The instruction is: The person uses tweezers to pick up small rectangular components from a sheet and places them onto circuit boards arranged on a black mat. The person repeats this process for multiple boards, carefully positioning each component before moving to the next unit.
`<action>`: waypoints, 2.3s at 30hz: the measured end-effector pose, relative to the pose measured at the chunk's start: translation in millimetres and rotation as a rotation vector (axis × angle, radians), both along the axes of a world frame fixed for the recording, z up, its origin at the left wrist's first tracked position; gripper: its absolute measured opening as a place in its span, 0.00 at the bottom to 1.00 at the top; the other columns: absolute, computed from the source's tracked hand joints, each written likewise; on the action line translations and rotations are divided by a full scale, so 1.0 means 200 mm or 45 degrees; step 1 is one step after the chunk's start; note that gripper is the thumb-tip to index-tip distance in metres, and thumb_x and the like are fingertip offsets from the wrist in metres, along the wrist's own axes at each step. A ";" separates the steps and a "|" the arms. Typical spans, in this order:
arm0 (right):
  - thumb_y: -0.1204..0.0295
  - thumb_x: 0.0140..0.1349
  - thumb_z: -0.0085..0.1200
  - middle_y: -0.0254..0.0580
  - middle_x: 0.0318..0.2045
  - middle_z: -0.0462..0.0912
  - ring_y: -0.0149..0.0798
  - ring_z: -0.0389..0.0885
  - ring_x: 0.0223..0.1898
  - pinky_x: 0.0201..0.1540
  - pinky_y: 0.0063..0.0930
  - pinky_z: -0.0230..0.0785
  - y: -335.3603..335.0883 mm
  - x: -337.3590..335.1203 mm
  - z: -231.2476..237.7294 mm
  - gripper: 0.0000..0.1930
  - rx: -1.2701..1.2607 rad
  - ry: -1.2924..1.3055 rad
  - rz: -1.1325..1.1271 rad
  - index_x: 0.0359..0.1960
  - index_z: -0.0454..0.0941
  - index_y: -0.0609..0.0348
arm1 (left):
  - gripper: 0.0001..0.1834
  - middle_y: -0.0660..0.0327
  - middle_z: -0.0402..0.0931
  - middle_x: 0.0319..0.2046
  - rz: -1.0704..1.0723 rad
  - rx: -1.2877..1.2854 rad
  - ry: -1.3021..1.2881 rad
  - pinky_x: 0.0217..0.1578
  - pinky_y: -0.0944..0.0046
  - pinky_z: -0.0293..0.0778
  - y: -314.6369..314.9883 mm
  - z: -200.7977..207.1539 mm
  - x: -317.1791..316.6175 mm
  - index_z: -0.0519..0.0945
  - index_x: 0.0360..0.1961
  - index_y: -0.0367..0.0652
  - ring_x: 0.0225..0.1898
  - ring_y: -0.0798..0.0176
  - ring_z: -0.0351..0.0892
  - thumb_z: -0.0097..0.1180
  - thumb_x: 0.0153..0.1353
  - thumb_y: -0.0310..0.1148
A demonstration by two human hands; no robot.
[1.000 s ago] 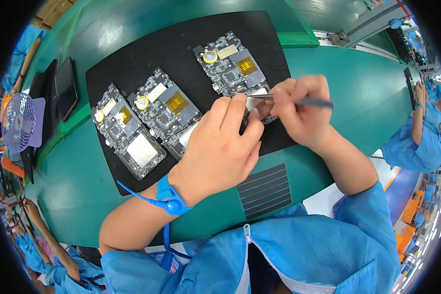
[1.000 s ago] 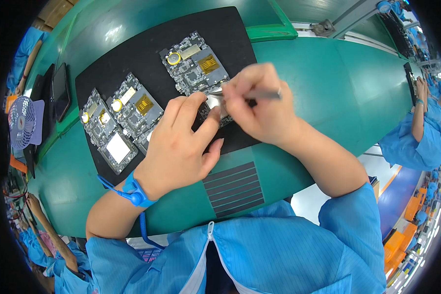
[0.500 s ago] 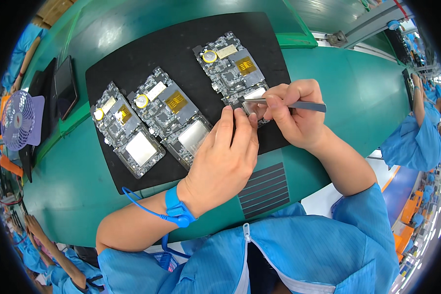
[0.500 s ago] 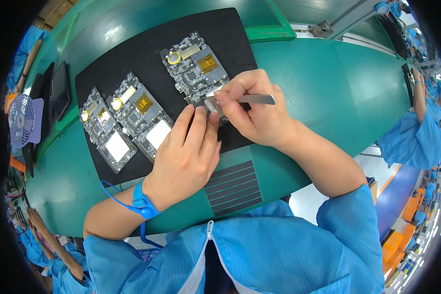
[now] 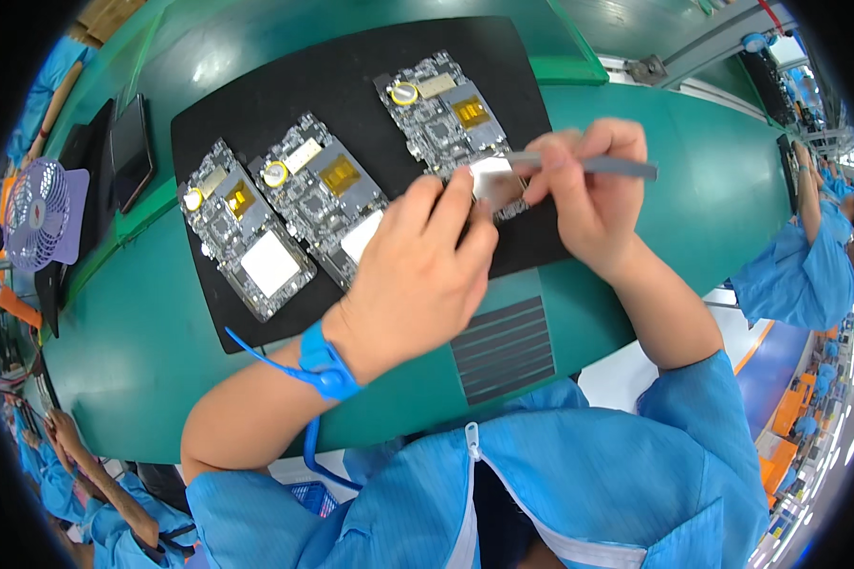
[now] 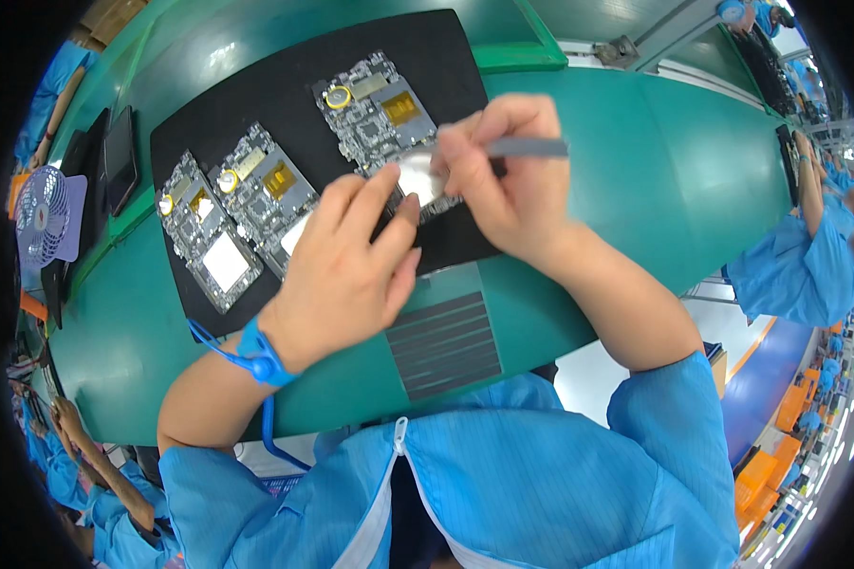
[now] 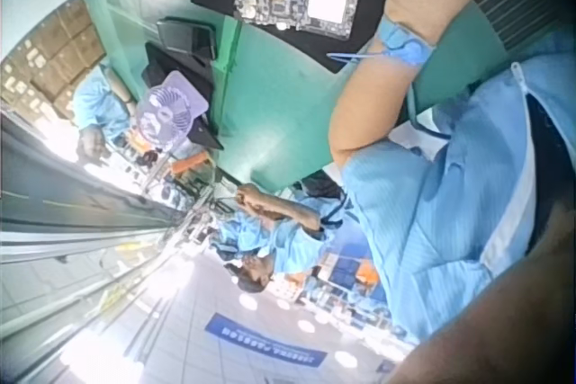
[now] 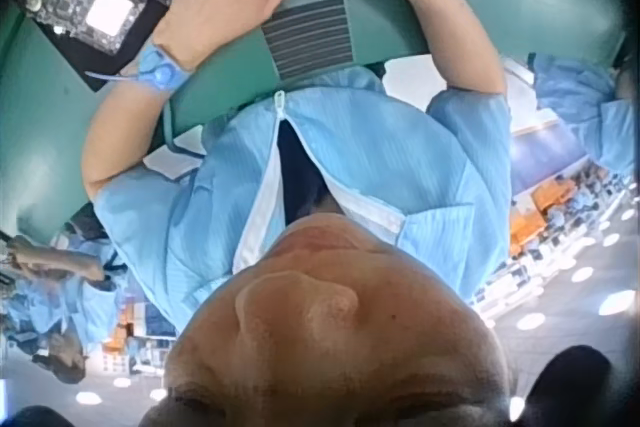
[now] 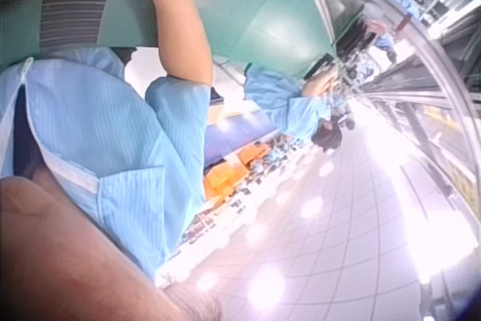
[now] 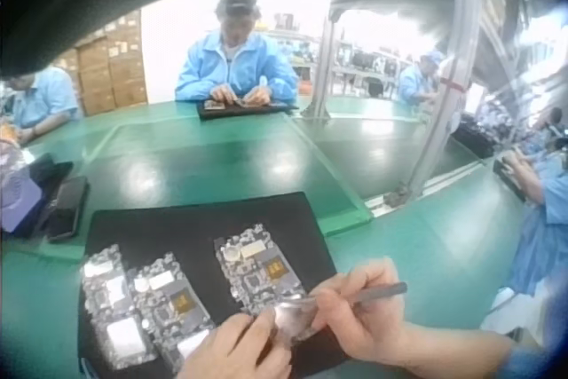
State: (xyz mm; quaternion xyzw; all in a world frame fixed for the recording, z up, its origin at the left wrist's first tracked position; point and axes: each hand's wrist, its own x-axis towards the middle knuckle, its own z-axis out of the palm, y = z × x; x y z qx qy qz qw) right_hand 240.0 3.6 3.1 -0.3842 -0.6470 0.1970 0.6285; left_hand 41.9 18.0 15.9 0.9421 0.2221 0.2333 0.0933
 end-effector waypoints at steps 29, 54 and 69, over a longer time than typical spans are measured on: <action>0.75 0.65 0.50 0.36 0.26 0.72 0.26 0.79 0.24 0.21 0.13 0.72 -0.52 -0.23 -0.01 0.11 -0.922 0.478 -0.058 0.37 0.57 0.60 | 0.26 0.43 0.74 0.43 -0.257 -0.062 0.238 0.50 0.56 0.72 -0.33 -0.01 -0.27 0.77 0.43 0.25 0.53 0.44 0.71 0.64 0.46 0.35; 0.68 0.65 0.51 0.47 0.21 0.79 0.30 0.79 0.17 0.18 0.17 0.67 0.16 -0.38 0.07 0.12 -0.962 0.388 0.466 0.36 0.59 0.57 | 0.26 0.43 0.72 0.46 0.300 0.144 0.134 0.48 0.55 0.73 -0.16 -0.04 -0.47 0.76 0.45 0.27 0.51 0.44 0.73 0.64 0.44 0.30; 0.75 0.65 0.50 0.38 0.23 0.75 0.27 0.80 0.20 0.19 0.15 0.72 0.11 -0.41 0.04 0.11 -0.835 0.400 0.413 0.37 0.57 0.58 | 0.25 0.42 0.73 0.45 0.237 0.185 0.157 0.46 0.55 0.75 -0.14 -0.05 -0.47 0.77 0.43 0.25 0.49 0.44 0.74 0.62 0.43 0.30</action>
